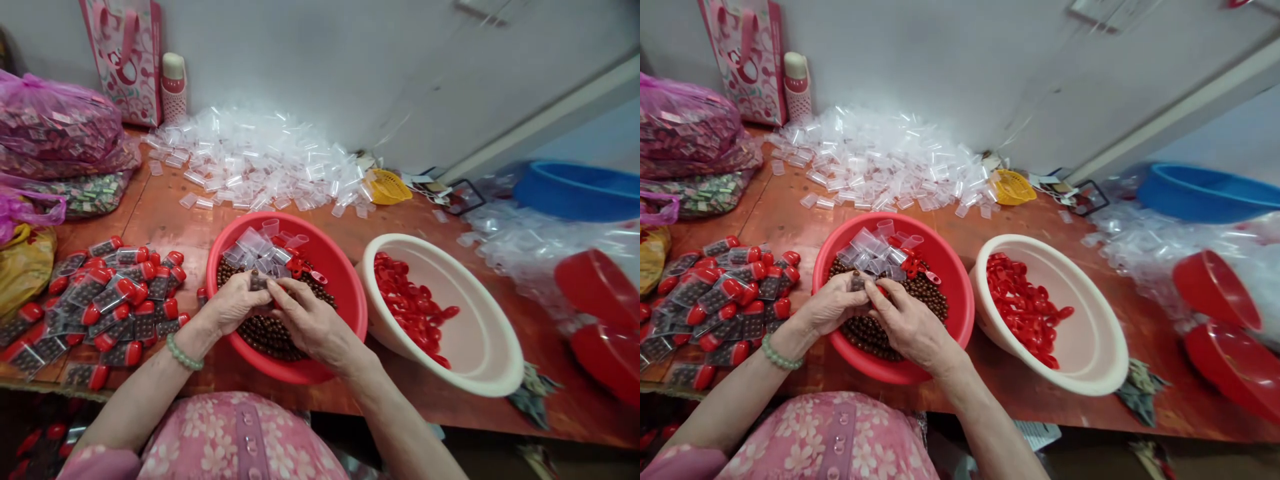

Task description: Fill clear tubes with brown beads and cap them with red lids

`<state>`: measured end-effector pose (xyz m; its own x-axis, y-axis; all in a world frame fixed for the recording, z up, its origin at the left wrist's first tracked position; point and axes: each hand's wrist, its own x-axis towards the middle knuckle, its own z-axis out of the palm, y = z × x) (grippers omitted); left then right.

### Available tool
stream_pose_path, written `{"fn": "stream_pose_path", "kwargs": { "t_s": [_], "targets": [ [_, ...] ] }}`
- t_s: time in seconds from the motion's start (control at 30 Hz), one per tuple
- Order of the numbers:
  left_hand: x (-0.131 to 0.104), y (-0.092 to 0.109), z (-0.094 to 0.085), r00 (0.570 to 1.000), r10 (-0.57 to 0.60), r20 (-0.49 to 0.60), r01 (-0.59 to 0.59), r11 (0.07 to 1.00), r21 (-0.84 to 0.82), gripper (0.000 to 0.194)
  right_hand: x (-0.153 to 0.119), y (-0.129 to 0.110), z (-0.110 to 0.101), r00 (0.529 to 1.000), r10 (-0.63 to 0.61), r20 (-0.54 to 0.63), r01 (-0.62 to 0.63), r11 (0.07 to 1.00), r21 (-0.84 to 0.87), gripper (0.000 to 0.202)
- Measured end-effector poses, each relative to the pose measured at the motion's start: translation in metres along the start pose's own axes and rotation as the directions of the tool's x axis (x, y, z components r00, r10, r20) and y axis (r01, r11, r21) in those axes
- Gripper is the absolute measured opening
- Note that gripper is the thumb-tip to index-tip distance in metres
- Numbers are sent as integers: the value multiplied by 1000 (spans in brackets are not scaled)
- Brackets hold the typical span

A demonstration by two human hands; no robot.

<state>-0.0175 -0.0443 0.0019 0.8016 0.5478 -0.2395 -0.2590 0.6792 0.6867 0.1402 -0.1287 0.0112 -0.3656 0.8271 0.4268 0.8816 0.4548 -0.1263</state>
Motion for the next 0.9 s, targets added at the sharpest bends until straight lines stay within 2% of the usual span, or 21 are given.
{"fn": "stream_pose_path", "kwargs": {
  "t_s": [0.07,0.13,0.2,0.27,0.3,0.37,0.43,0.5,0.6,0.77,0.9],
  "targets": [
    [0,0,0,1000,-1,2,1,1000,23,44,-1,2,-6,999,-15,34,14,1000,5,38],
    [0,0,1,1000,-14,10,14,999,35,44,0,5,-11,1000,-2,5,2,997,71,36],
    [2,1,1,999,-30,21,30,999,21,45,1,7,-14,996,78,-36,-68,976,207,31],
    [3,1,0,999,-47,16,47,999,7,46,3,10,-15,972,233,-37,-202,904,378,22],
    [3,2,0,998,-64,18,64,998,4,47,3,11,-14,944,331,-16,-286,837,466,19],
    [3,2,-1,990,-128,55,128,992,0,46,5,13,-13,851,523,33,-426,654,625,21],
    [2,2,0,971,-212,114,213,977,1,44,7,16,-11,752,656,66,-476,472,742,26],
    [2,2,2,957,-257,133,258,966,14,42,8,19,-10,709,701,76,-457,375,806,25],
    [2,2,4,962,-254,101,249,967,59,42,9,21,-8,719,691,71,-437,370,820,21],
    [2,4,5,956,-257,142,246,965,87,42,4,23,-5,742,670,39,-431,432,792,21],
    [1,6,5,954,-265,141,253,962,103,42,4,23,-6,807,590,12,-400,532,746,17]
  ]
}}
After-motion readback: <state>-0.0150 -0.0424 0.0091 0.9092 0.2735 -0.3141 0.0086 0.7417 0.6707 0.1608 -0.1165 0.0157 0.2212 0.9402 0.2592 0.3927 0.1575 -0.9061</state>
